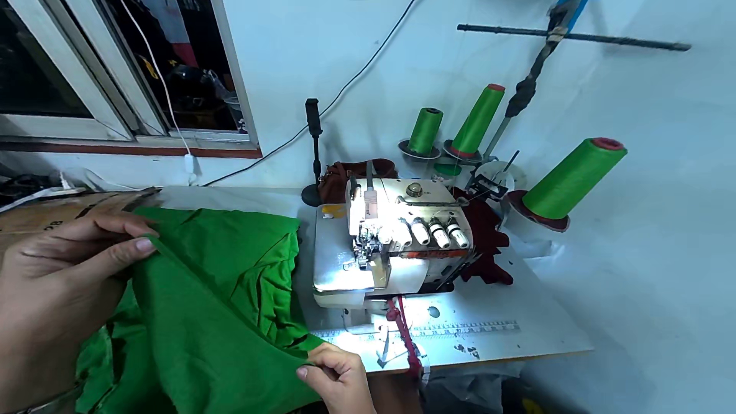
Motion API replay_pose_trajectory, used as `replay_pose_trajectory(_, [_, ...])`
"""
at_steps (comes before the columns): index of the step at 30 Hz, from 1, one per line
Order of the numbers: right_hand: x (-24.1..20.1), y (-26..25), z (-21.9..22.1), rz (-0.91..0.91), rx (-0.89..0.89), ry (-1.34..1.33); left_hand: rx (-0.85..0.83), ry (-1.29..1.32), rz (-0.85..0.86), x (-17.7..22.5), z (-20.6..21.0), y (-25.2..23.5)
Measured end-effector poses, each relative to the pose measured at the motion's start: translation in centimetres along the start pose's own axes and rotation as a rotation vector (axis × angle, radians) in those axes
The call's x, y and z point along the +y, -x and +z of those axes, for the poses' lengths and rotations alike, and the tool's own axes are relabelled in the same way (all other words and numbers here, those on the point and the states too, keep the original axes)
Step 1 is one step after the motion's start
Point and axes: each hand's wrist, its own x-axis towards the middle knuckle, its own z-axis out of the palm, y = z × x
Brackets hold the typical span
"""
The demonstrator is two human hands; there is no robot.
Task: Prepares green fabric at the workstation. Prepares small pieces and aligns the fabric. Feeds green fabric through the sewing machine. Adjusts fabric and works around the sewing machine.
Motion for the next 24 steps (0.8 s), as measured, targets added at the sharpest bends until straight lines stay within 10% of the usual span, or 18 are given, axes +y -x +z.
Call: replay_pose_trajectory(24, [-0.4, 1.2, 1.2, 0.068, 0.235, 0.017, 0.041, 0.085, -0.069, -0.5, -1.4, 2.6])
